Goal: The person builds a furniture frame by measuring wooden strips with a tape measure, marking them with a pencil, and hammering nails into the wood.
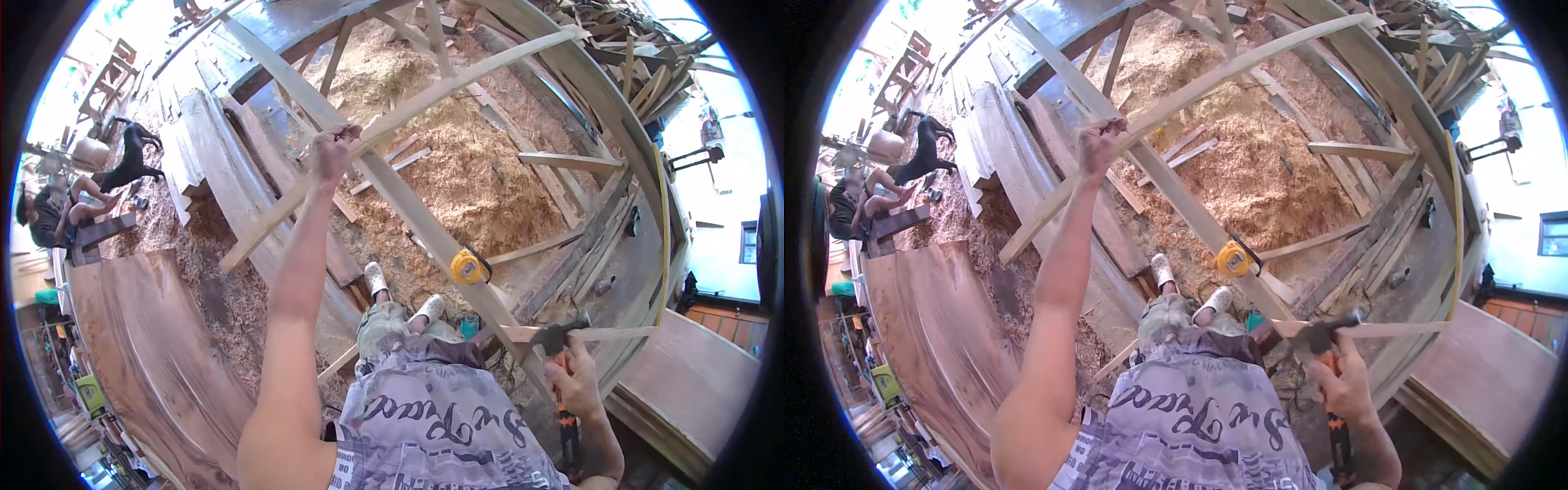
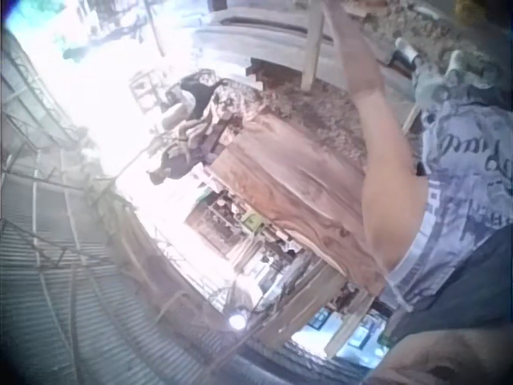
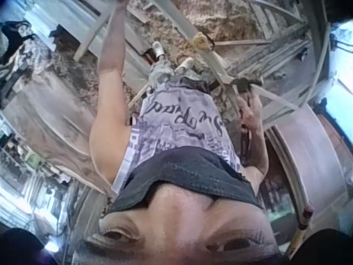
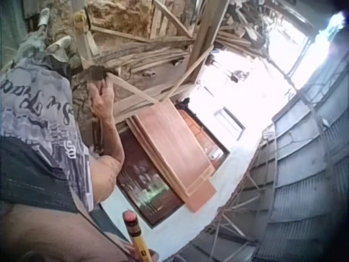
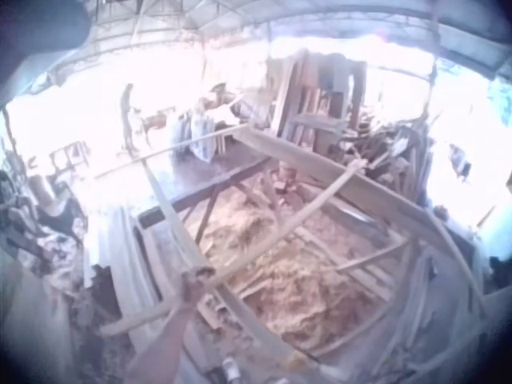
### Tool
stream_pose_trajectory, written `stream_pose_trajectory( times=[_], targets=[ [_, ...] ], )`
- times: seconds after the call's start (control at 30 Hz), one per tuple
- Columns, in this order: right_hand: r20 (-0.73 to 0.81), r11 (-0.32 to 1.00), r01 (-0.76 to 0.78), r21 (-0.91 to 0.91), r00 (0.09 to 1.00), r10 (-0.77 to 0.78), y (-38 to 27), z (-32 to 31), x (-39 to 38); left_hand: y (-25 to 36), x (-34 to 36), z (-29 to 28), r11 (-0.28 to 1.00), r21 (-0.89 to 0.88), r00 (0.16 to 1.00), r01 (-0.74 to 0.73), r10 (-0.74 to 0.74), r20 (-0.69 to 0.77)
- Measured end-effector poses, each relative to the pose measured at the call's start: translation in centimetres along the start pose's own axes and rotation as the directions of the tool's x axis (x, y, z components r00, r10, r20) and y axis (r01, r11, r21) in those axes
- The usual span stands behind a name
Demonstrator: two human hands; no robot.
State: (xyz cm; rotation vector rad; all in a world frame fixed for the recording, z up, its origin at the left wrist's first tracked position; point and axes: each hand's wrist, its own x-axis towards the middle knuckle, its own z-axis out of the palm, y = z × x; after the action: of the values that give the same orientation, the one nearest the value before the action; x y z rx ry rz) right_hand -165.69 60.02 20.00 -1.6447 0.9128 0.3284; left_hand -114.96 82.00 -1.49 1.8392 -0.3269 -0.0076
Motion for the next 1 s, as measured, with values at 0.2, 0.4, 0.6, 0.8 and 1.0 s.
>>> stream_pose_trajectory(
  times=[0.2, 0.4, 0.6, 0.8, 1.0],
  targets=[
    [0.216, 0.987, -0.161, -0.026, 0.963, 0.163, -4.1, 3.6, 1.3, 0.8, -0.4, 0.5, 0.989, -0.138, 0.998, 0.056, -0.059, -0.012],
    [-0.060, 0.839, 0.395, -0.374, 0.893, -0.446, -10.2, 7.1, 6.1, 1.5, -0.4, -0.2, 0.999, -0.022, 0.999, 0.042, -0.042, 0.010],
    [0.069, 0.935, 0.312, 0.168, 0.943, -0.327, -15.7, 7.9, 12.0, 2.4, -0.4, -0.2, 0.999, -0.037, 0.999, 0.034, -0.035, -0.027],
    [0.032, 0.711, 0.650, -0.267, 0.744, -0.668, -19.2, 12.3, 17.6, 2.6, -0.3, -0.3, 0.996, 0.085, 0.998, -0.015, 0.010, 0.056],
    [0.152, 0.590, 0.716, -0.374, 0.675, -0.722, -21.4, 16.3, 24.6, 3.5, -0.6, -0.4, 0.993, 0.117, 0.999, 0.006, -0.012, 0.047]
  ],
)
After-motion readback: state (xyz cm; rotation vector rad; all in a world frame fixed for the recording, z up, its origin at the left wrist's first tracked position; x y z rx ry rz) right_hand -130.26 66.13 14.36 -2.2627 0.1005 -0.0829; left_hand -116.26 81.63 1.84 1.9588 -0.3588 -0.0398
